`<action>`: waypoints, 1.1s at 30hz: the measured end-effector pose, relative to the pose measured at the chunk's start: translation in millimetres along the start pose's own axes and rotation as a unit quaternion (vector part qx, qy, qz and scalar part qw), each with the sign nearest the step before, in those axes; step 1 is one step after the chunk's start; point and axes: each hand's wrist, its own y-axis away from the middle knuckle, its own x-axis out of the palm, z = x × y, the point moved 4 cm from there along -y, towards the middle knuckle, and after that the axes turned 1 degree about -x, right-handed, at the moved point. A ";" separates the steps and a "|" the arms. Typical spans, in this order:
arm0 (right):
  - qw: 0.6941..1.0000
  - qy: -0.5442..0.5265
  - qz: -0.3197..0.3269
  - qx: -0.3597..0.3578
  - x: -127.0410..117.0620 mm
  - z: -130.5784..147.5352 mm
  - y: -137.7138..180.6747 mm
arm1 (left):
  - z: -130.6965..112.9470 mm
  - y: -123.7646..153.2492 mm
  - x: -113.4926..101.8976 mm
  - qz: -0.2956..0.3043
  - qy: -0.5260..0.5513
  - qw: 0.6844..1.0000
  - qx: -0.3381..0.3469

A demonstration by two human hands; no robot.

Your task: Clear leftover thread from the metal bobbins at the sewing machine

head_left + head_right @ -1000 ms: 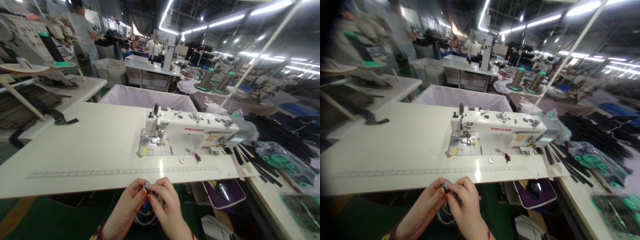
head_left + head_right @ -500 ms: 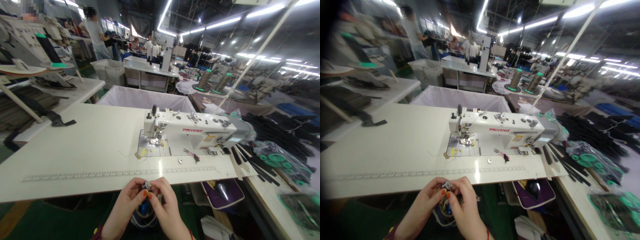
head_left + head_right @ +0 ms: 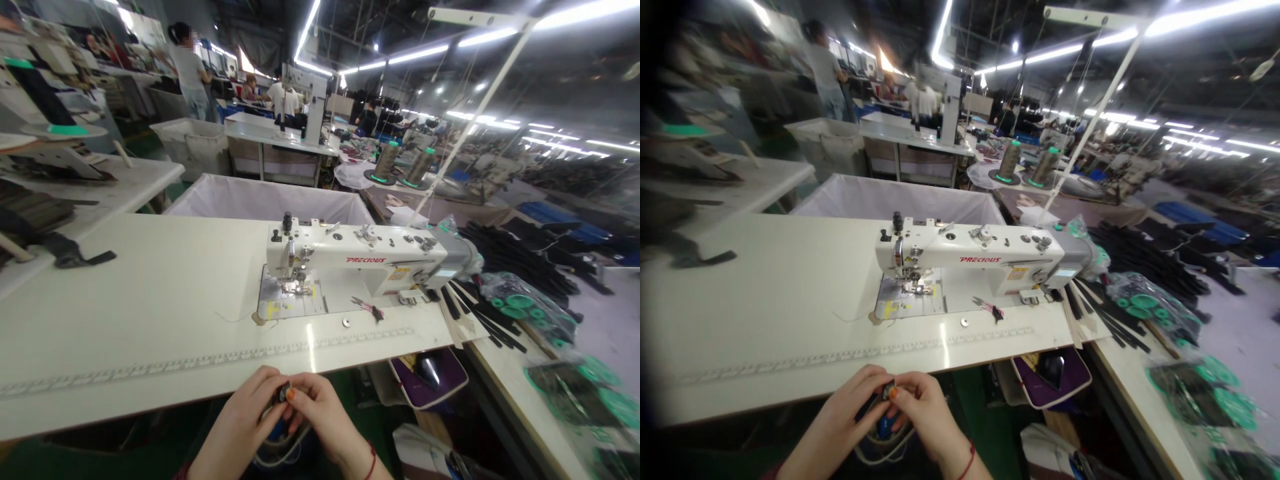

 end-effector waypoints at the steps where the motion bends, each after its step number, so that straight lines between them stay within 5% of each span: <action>1: 1.000 0.001 0.000 0.005 -1.6 -0.8 -0.1 | 1.6 -0.7 0.4 0.000 0.004 1.000 0.000; 5: 1.000 0.003 -0.024 0.004 -14.0 -1.7 -3.9 | 10.1 -2.6 1.1 -0.001 0.058 0.998 -0.005; 8: 0.994 0.053 -0.072 -0.057 -30.5 9.0 -9.7 | 21.6 -0.6 1.9 -0.022 0.176 0.981 -0.076; 14: 0.931 0.279 -0.154 -0.178 -53.6 42.9 -20.5 | 40.5 4.9 9.1 -0.055 0.358 0.913 -0.188; 18: 0.947 0.227 -0.137 -0.181 -56.0 42.9 -25.7 | 52.7 0.4 7.8 -0.057 0.353 0.915 -0.187; 22: 0.941 0.232 -0.156 -0.189 -60.8 41.1 -25.2 | 72.1 -12.6 -10.4 -0.075 0.174 0.971 -0.149; 27: 0.848 0.439 -0.190 -0.229 -68.9 62.8 -25.2 | 112.2 -30.7 -31.7 -0.117 -0.123 0.985 -0.037; 33: 0.681 0.679 -0.192 -0.196 -68.3 73.5 -49.8 | 131.0 -34.5 -31.0 -0.138 -0.242 0.960 0.002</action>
